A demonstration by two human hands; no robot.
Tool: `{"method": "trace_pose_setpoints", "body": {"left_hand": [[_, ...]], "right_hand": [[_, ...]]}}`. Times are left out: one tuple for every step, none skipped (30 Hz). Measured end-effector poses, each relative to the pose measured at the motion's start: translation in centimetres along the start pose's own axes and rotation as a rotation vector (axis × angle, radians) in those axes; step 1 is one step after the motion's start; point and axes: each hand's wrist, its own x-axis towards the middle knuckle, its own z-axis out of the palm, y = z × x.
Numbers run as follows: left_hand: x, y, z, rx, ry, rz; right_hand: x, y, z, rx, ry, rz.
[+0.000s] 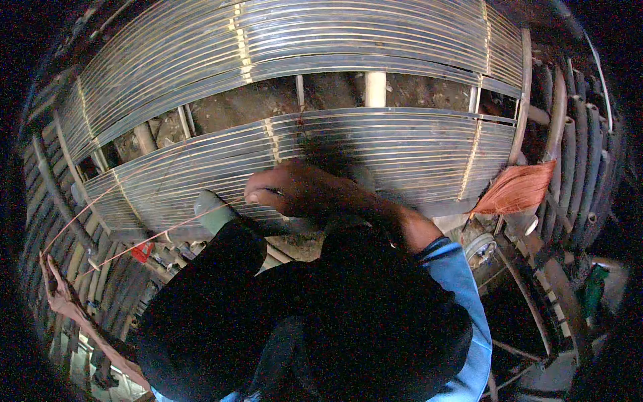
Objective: The person weaves thin bamboo strips together by hand, threading long fibers through the gaps in the bamboo slats and pulling them tight.
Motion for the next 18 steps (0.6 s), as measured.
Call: {"method": "trace_pose_setpoints", "body": {"left_hand": [[-0.8, 1.1, 1.2, 0.14, 0.016, -0.002], [-1.1, 1.6, 2.2, 0.278, 0.031, -0.001], [0.4, -1.2, 2.5, 0.394, -0.017, -0.038], [0.8, -1.9, 3.3, 0.397, -0.027, -0.041], [1.1, -2.6, 3.9, 0.296, -0.052, 0.009], [1.4, -3.2, 4.6, 0.195, -0.076, 0.059], [1.6, -4.0, 5.1, 0.197, -0.086, 0.054], [1.7, -4.8, 5.5, 0.137, -0.076, 0.059], [1.9, -5.6, 6.0, 0.076, -0.073, 0.06], [2.3, -5.5, 6.1, 0.078, -0.083, 0.059], [2.7, -5.7, 6.0, 0.07, -0.081, 0.058], [2.8, -6.3, 6.0, 0.067, -0.086, 0.044], [2.9, -7.0, 5.5, 0.071, -0.095, 0.038], [2.7, -7.7, 5.0, 0.088, -0.108, 0.021], [2.4, -8.9, 4.3, 0.098, -0.113, 0.009], [2.0, -10.2, 3.2, 0.121, -0.124, -0.009], [1.5, -11.8, 2.1, 0.141, -0.132, -0.033], [1.2, -13.0, 1.1, 0.161, -0.141, -0.048]], "right_hand": [[0.1, 0.1, 0.0, -0.005, -0.01, -0.003], [0.2, 0.4, 0.1, -0.005, -0.009, 0.01], [0.3, 0.8, 0.2, -0.023, -0.004, 0.014], [0.7, 1.1, 0.3, -0.038, -0.005, 0.014], [1.0, 1.2, 0.2, -0.035, -0.009, 0.024], [1.1, 1.2, 0.2, -0.024, 0.012, 0.007], [1.3, 1.1, 0.2, -0.013, 0.033, -0.01], [1.6, 0.9, 0.0, -0.01, 0.027, -0.002], [2.1, 0.4, -0.1, -0.004, -0.007, 0.058], [2.3, -0.1, -0.2, 0.004, -0.035, 0.111], [2.5, 0.0, 0.0, 0.009, -0.038, 0.119], [2.5, 0.4, 0.4, -0.008, -0.033, 0.136], [2.5, 0.0, 0.8, -0.007, -0.027, 0.151], [2.7, -0.3, 1.2, -0.004, -0.029, 0.163], [3.3, -1.5, 0.8, 0.033, -0.056, 0.162], [3.2, -1.8, 1.0, 0.052, -0.072, 0.162], [3.2, -2.3, 1.0, 0.061, -0.089, 0.161], [2.4, -1.7, 1.5, 0.13, -0.104, 0.128]]}}
